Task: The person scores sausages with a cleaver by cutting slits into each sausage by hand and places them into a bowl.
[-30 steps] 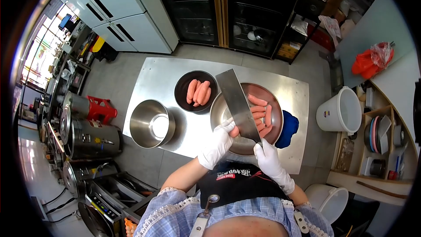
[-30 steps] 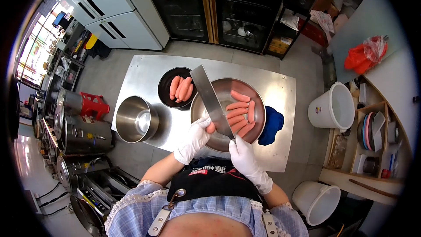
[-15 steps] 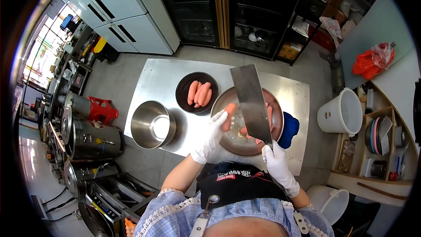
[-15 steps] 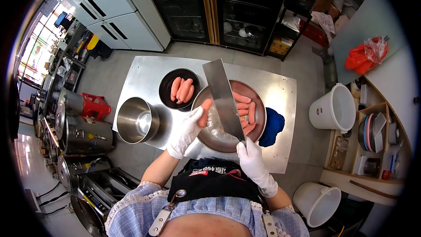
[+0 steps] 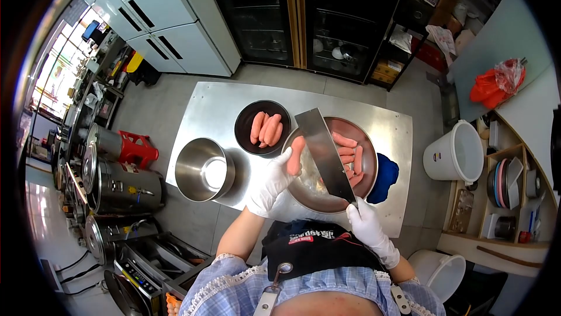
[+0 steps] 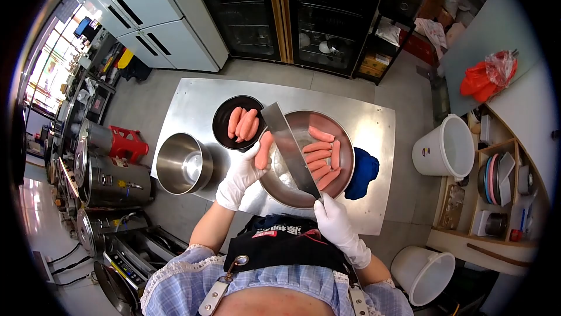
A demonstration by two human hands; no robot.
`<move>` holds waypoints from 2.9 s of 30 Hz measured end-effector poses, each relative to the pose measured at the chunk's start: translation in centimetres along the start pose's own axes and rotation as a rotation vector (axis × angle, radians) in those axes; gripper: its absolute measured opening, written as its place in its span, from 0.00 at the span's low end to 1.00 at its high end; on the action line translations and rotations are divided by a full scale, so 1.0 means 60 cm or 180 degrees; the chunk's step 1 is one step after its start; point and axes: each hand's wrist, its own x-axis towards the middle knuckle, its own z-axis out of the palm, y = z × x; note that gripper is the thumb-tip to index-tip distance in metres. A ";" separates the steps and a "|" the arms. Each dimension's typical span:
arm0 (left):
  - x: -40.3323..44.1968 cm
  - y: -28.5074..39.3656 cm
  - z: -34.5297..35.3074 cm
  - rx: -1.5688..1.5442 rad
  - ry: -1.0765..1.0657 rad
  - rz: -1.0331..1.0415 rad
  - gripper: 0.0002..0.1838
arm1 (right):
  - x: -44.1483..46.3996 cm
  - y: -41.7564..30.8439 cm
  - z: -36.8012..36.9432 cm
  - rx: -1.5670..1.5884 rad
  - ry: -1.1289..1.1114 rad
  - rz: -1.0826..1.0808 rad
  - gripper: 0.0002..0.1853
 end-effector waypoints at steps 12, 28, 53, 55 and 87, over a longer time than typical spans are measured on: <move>0.009 -0.026 -0.070 -0.1261 -0.0286 -0.1853 0.18 | 0.004 0.018 0.020 -0.0065 0.0041 -0.0101 0.07; -0.015 -0.027 -0.065 -0.0323 -0.0139 -0.2102 0.14 | 0.014 0.027 0.034 0.0069 0.0086 -0.0084 0.08; -0.015 -0.052 -0.043 -0.0076 0.0186 -0.1470 0.15 | 0.000 0.012 0.026 -0.0235 -0.0008 -0.0229 0.08; -0.019 -0.065 -0.054 -0.0317 0.0021 -0.1584 0.14 | 0.007 0.008 0.029 -0.0235 0.0004 -0.0251 0.09; -0.017 -0.099 -0.053 -0.0375 -0.0534 -0.1162 0.19 | 0.013 0.014 0.037 0.0104 -0.0039 -0.0133 0.08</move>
